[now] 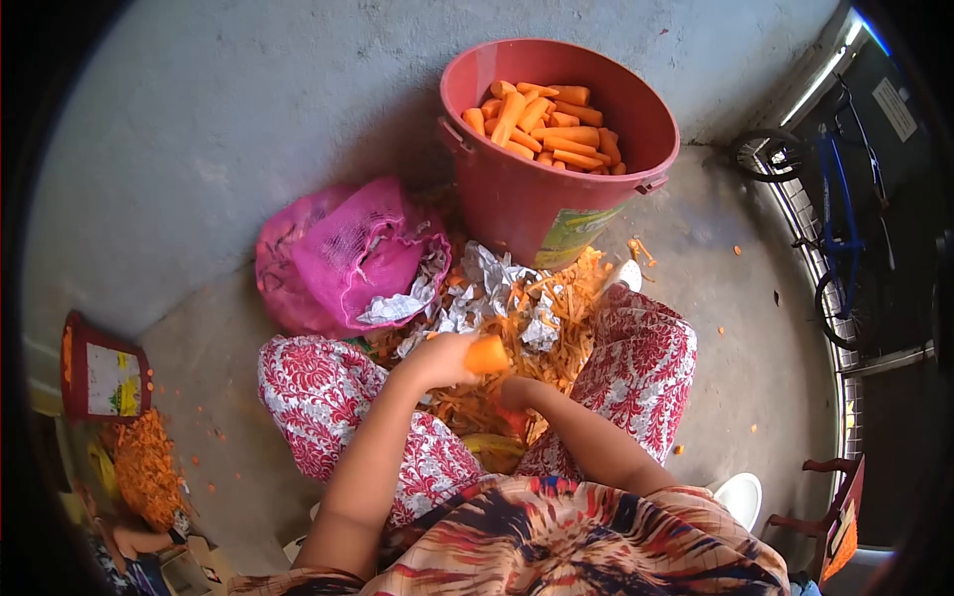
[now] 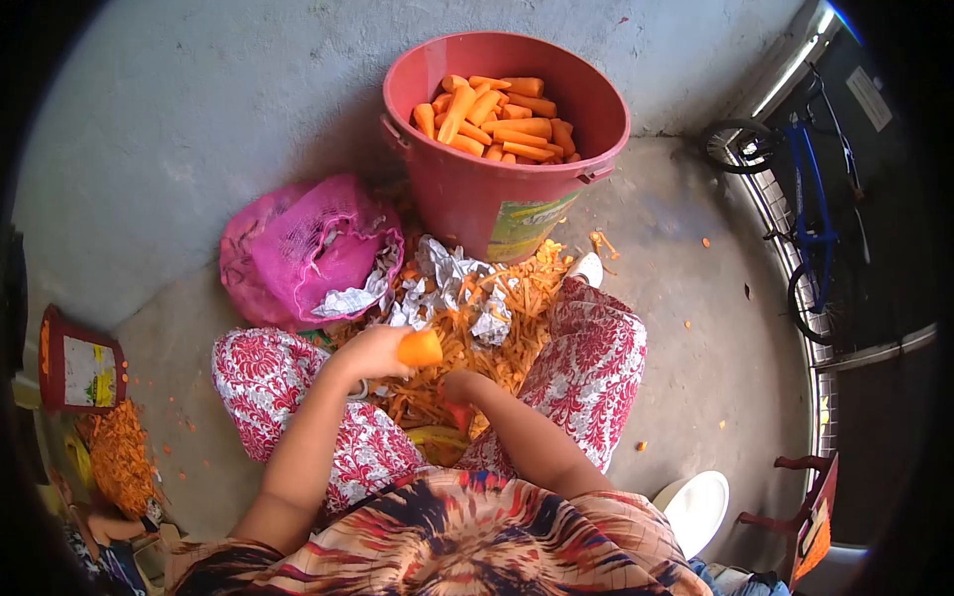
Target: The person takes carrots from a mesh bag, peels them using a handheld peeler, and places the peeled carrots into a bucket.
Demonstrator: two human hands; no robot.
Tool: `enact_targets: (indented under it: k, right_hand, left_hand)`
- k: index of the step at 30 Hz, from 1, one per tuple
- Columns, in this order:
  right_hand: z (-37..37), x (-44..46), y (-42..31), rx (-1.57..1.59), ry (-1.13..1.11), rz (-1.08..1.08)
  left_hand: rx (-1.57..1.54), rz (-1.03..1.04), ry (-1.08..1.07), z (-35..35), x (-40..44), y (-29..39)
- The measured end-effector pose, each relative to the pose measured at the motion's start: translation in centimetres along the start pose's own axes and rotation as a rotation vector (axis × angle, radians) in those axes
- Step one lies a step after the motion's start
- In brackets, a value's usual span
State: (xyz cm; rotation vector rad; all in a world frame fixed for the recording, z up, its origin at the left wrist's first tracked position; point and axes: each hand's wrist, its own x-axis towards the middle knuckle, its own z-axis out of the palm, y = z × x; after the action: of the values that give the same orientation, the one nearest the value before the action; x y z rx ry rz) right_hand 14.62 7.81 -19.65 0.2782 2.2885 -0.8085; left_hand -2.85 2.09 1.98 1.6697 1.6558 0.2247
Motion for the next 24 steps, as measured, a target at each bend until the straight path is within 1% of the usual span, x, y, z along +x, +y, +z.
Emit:
enact_targets:
  k: [2,3,4,5,6,7,8,10,11,13,15,17,19,21,23,24]
  right_hand:
    - [-2.8,-2.9,-2.6,0.093,-0.113,0.119]
    - [-3.4,-2.8,-2.6,0.083,-0.136,0.088]
    - [-4.0,-2.7,-2.6,0.074,-0.158,0.058]
    - [-2.8,-1.2,-1.5,0.01,-0.158,-0.062]
    - [-2.1,-0.3,-0.7,-0.054,-0.161,-0.183]
    - [-2.4,-0.6,-1.1,-0.024,-0.193,-0.077]
    - [-1.9,0.0,-0.7,0.004,-0.187,-0.045]
    - [-0.9,1.1,0.1,0.058,-0.178,0.016]
    - [-0.9,1.1,0.3,0.053,-0.159,0.026]
    - [-3.3,-1.0,-1.3,0.037,-0.127,0.045]
    - [-4.0,-1.4,-1.8,0.064,-0.105,0.102]
    - [-4.5,-1.6,-2.2,0.102,-0.087,0.141]
    - [-4.7,-1.5,-2.3,0.146,-0.077,0.158]
    - [-3.9,-0.7,-1.6,0.038,-0.102,0.063]
    - [-4.0,-0.7,-1.2,-0.029,-0.132,0.015]
    - [-4.8,-1.3,-1.8,-0.041,-0.146,0.012]
  left_hand:
    - [0.269,0.023,-0.385,-2.3,0.6,1.3]
    - [0.332,0.003,-0.534,-4.5,0.9,3.4]
    - [0.305,0.117,-0.441,-6.2,1.6,4.5]
    - [0.275,0.234,-0.351,-7.6,2.5,5.4]
    - [0.199,0.351,-0.056,-9.2,3.7,6.1]
    - [-0.07,0.37,0.112,-12.3,4.0,8.6]
    - [-0.376,0.461,0.443,-13.9,4.3,10.5]
    - [0.125,0.487,1.212,-16.1,7.0,11.5]
    - [0.136,0.422,1.194,-16.8,7.7,11.1]
    - [0.154,0.286,1.159,-17.6,8.5,9.3]
    - [-0.18,0.411,0.607,-17.3,9.0,4.7]
    - [-0.375,0.067,0.211,-16.4,9.1,-0.5]
    - [-0.657,-0.111,0.179,-14.2,9.7,-7.8]
    - [-0.735,-0.271,0.298,-11.3,10.0,-15.2]
    - [-0.722,-0.354,0.377,-8.6,9.7,-22.7]
    - [-0.689,-0.507,0.408,-8.2,9.1,-24.6]
